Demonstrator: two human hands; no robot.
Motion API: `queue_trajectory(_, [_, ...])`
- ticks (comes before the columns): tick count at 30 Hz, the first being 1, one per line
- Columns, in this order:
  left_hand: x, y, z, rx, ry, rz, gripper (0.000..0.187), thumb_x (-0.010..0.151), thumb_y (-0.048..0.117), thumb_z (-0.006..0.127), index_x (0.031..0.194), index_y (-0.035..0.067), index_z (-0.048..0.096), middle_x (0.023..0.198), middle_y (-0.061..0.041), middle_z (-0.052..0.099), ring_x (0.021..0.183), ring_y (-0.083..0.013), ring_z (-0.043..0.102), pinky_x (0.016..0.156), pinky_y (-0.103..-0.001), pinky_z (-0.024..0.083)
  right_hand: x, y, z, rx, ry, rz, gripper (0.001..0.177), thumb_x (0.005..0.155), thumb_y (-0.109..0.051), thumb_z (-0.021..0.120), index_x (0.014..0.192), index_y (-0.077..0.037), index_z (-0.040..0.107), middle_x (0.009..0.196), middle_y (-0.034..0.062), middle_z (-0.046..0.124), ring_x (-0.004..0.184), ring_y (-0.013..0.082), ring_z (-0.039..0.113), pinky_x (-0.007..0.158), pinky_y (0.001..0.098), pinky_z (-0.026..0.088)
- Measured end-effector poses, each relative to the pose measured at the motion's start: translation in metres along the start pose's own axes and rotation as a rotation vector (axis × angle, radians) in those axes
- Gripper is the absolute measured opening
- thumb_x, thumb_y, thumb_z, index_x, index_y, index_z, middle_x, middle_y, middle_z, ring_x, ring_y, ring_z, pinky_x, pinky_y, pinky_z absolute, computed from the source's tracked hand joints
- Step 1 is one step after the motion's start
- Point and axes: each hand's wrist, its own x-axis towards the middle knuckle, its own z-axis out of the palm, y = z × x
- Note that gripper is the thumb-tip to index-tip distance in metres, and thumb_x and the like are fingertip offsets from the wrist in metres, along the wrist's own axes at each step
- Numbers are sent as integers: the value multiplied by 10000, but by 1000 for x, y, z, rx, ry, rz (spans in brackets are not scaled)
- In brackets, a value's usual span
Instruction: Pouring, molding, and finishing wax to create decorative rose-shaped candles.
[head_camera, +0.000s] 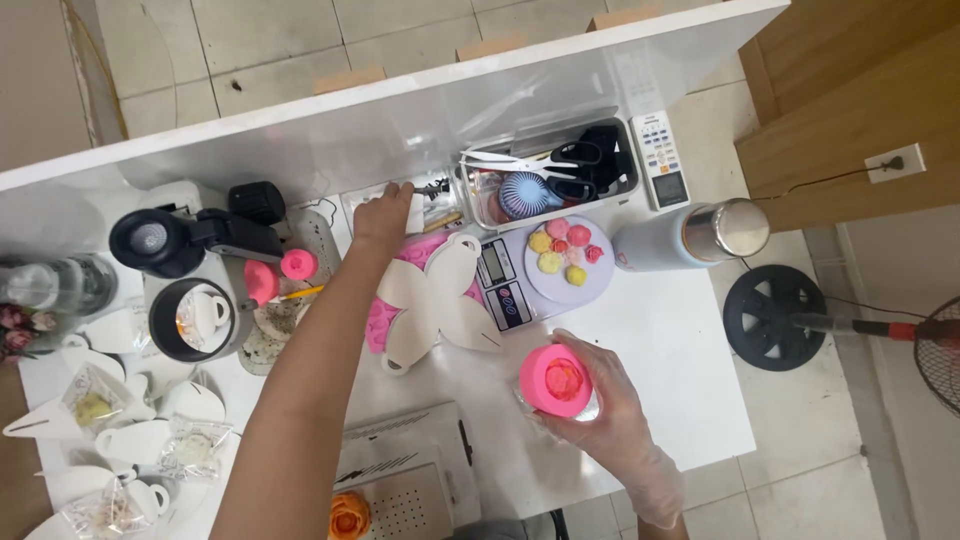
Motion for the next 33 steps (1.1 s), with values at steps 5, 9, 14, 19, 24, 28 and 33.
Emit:
queue_trajectory(5, [-5, 7, -6, 83, 11, -61, 703, 740, 21, 770, 1357, 56, 435, 1396, -222, 468, 907, -334, 733, 710, -413, 602, 2, -2, 3, -34, -16, -5, 892, 590, -126, 959, 1374, -61, 539, 1422, 105, 603, 1300, 300, 572, 1055, 392, 512])
queue_trajectory(9, [-17, 4, 2, 24, 155, -74, 454, 790, -8, 746, 1216, 59, 605, 1347, -240, 463, 842, -319, 727, 703, -395, 609, 7, -12, 7, -32, -27, -63, 887, 600, -127, 965, 1373, -65, 536, 1433, 103, 604, 1292, 296, 581, 1056, 391, 514])
queue_trajectory(14, [-92, 27, -71, -250, 511, -3, 327, 798, -65, 689, 1092, 74, 713, 1161, -222, 500, 854, -327, 680, 677, -404, 575, 17, -21, 10, -34, -47, -143, 868, 610, -127, 962, 1366, -58, 540, 1438, 112, 600, 1292, 297, 581, 1059, 393, 515])
queue_trajectory(19, [-201, 46, -140, -531, 599, -2, 208, 931, -20, 667, 1077, 101, 755, 899, -131, 639, 773, -318, 661, 647, -446, 519, 16, -46, 16, -78, -68, -225, 876, 612, -133, 964, 1378, -58, 545, 1415, 109, 616, 1280, 291, 590, 1057, 391, 516])
queue_trajectory(24, [-324, 65, -159, -1136, 470, -326, 195, 983, 41, 561, 1096, 41, 719, 888, -85, 698, 697, -163, 591, 616, -332, 497, 11, -93, 28, -62, -108, -365, 905, 629, -151, 969, 1412, -51, 526, 1431, 120, 602, 1298, 307, 580, 1085, 402, 497])
queue_trajectory(28, [-375, 85, -111, -1736, 558, -322, 254, 1018, 94, 447, 1095, 32, 681, 1064, 3, 720, 918, -21, 696, 839, -218, 608, 0, -128, 51, -40, -190, -461, 905, 646, -166, 969, 1425, -59, 522, 1440, 115, 602, 1300, 299, 583, 1095, 406, 493])
queue_trajectory(33, [-399, 111, -89, -1567, 595, -507, 288, 1023, 72, 627, 1288, -39, 641, 1240, -123, 723, 774, -162, 582, 629, -311, 454, -16, -144, 68, -53, -306, -500, 959, 629, -195, 971, 1461, -67, 513, 1410, 114, 590, 1273, 303, 571, 1085, 409, 484])
